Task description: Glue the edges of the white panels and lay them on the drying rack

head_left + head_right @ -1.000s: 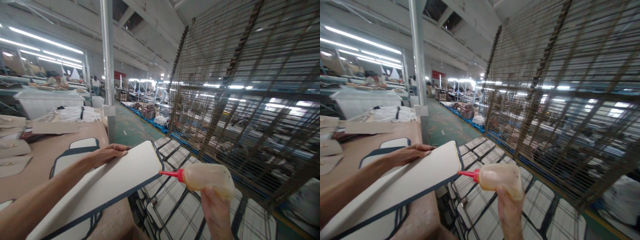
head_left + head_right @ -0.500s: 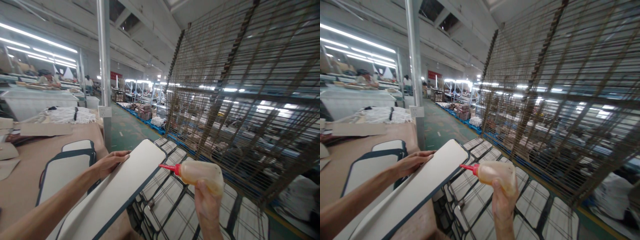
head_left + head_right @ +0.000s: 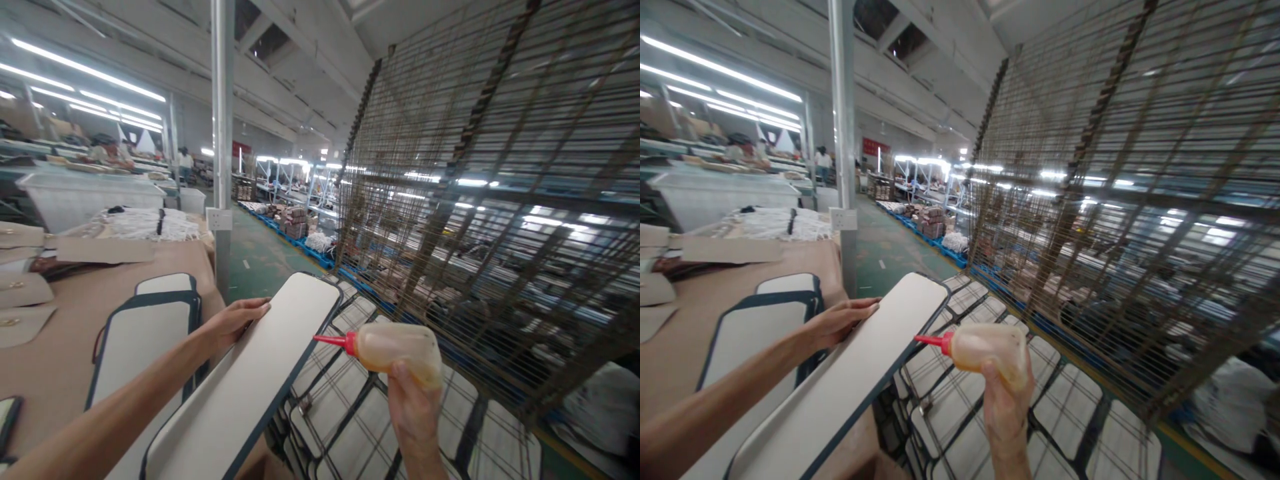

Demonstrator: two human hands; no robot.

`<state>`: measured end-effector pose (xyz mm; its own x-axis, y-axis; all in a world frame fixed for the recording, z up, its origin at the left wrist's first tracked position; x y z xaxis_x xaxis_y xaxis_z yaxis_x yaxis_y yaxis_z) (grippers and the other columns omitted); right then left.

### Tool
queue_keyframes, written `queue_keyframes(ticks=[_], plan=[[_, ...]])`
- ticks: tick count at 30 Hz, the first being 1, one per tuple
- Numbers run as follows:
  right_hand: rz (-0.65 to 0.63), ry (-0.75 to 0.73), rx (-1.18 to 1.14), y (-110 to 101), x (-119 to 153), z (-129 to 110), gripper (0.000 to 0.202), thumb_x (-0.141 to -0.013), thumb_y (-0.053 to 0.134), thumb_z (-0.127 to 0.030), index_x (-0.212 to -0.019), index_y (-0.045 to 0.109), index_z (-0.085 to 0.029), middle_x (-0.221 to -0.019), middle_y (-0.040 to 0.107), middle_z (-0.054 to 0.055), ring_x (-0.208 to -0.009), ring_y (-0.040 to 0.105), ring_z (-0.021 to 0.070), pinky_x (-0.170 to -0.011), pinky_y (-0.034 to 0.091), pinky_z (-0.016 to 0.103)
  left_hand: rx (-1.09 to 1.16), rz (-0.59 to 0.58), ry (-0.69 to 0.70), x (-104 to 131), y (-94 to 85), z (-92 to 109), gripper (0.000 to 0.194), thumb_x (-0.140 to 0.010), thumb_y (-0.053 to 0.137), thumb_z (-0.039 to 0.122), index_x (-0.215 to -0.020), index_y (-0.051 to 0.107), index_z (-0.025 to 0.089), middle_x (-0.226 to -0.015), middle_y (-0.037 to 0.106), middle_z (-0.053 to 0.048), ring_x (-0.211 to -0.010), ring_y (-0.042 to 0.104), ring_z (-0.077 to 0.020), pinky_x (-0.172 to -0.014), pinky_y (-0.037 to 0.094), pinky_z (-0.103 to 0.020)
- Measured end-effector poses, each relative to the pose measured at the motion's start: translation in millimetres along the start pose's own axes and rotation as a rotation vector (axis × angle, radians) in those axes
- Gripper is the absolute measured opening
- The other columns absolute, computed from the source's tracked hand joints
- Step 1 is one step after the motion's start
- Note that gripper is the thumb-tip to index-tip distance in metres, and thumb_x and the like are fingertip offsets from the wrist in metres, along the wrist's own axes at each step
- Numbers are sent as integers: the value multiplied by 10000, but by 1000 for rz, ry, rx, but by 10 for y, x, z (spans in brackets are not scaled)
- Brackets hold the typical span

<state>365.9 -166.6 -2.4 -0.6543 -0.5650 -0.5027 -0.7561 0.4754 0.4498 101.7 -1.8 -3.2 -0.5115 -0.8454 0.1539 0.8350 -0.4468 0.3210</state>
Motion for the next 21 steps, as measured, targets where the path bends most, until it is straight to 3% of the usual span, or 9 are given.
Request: queue_keyframes(ticks=[6, 14, 21], plan=[[-36, -9, 39, 41, 31, -27, 410, -661, 761, -301, -1047, 653, -218, -977, 690, 61, -840, 654, 236, -834, 523, 400, 8, 31, -7, -4, 18, 12, 515, -523, 869, 329, -973, 706, 139, -740, 756, -59, -592, 670, -179, -553, 544, -254], [-3, 74, 13, 27, 130, 37, 520, -615, 788, -327, -1092, 619, -206, -940, 702, 56, -811, 663, 232, -782, 536, 387, -24, 62, -6, -5, -10, 22, 399, -613, 821, 295, -961, 714, 134, -705, 745, -64, -576, 666, -188, -542, 531, -265], [-38, 114, -15, 81, 218, -18, 449, -589, 792, -301, -1000, 647, -197, -872, 702, 44, -801, 663, 226, -760, 546, 362, -36, 80, -11, -24, -53, 7, 377, -627, 812, 295, -947, 714, 122, -698, 743, -70, -569, 659, -184, -542, 526, -267]])
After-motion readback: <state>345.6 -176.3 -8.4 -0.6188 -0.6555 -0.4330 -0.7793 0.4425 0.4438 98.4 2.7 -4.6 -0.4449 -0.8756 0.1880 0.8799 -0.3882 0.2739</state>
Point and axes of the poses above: each hand's wrist, its own x-axis away from the middle knuckle, its own y-axis out of the palm, z = x × y, the point moved 2 cm from there along -x, towards the middle knuckle
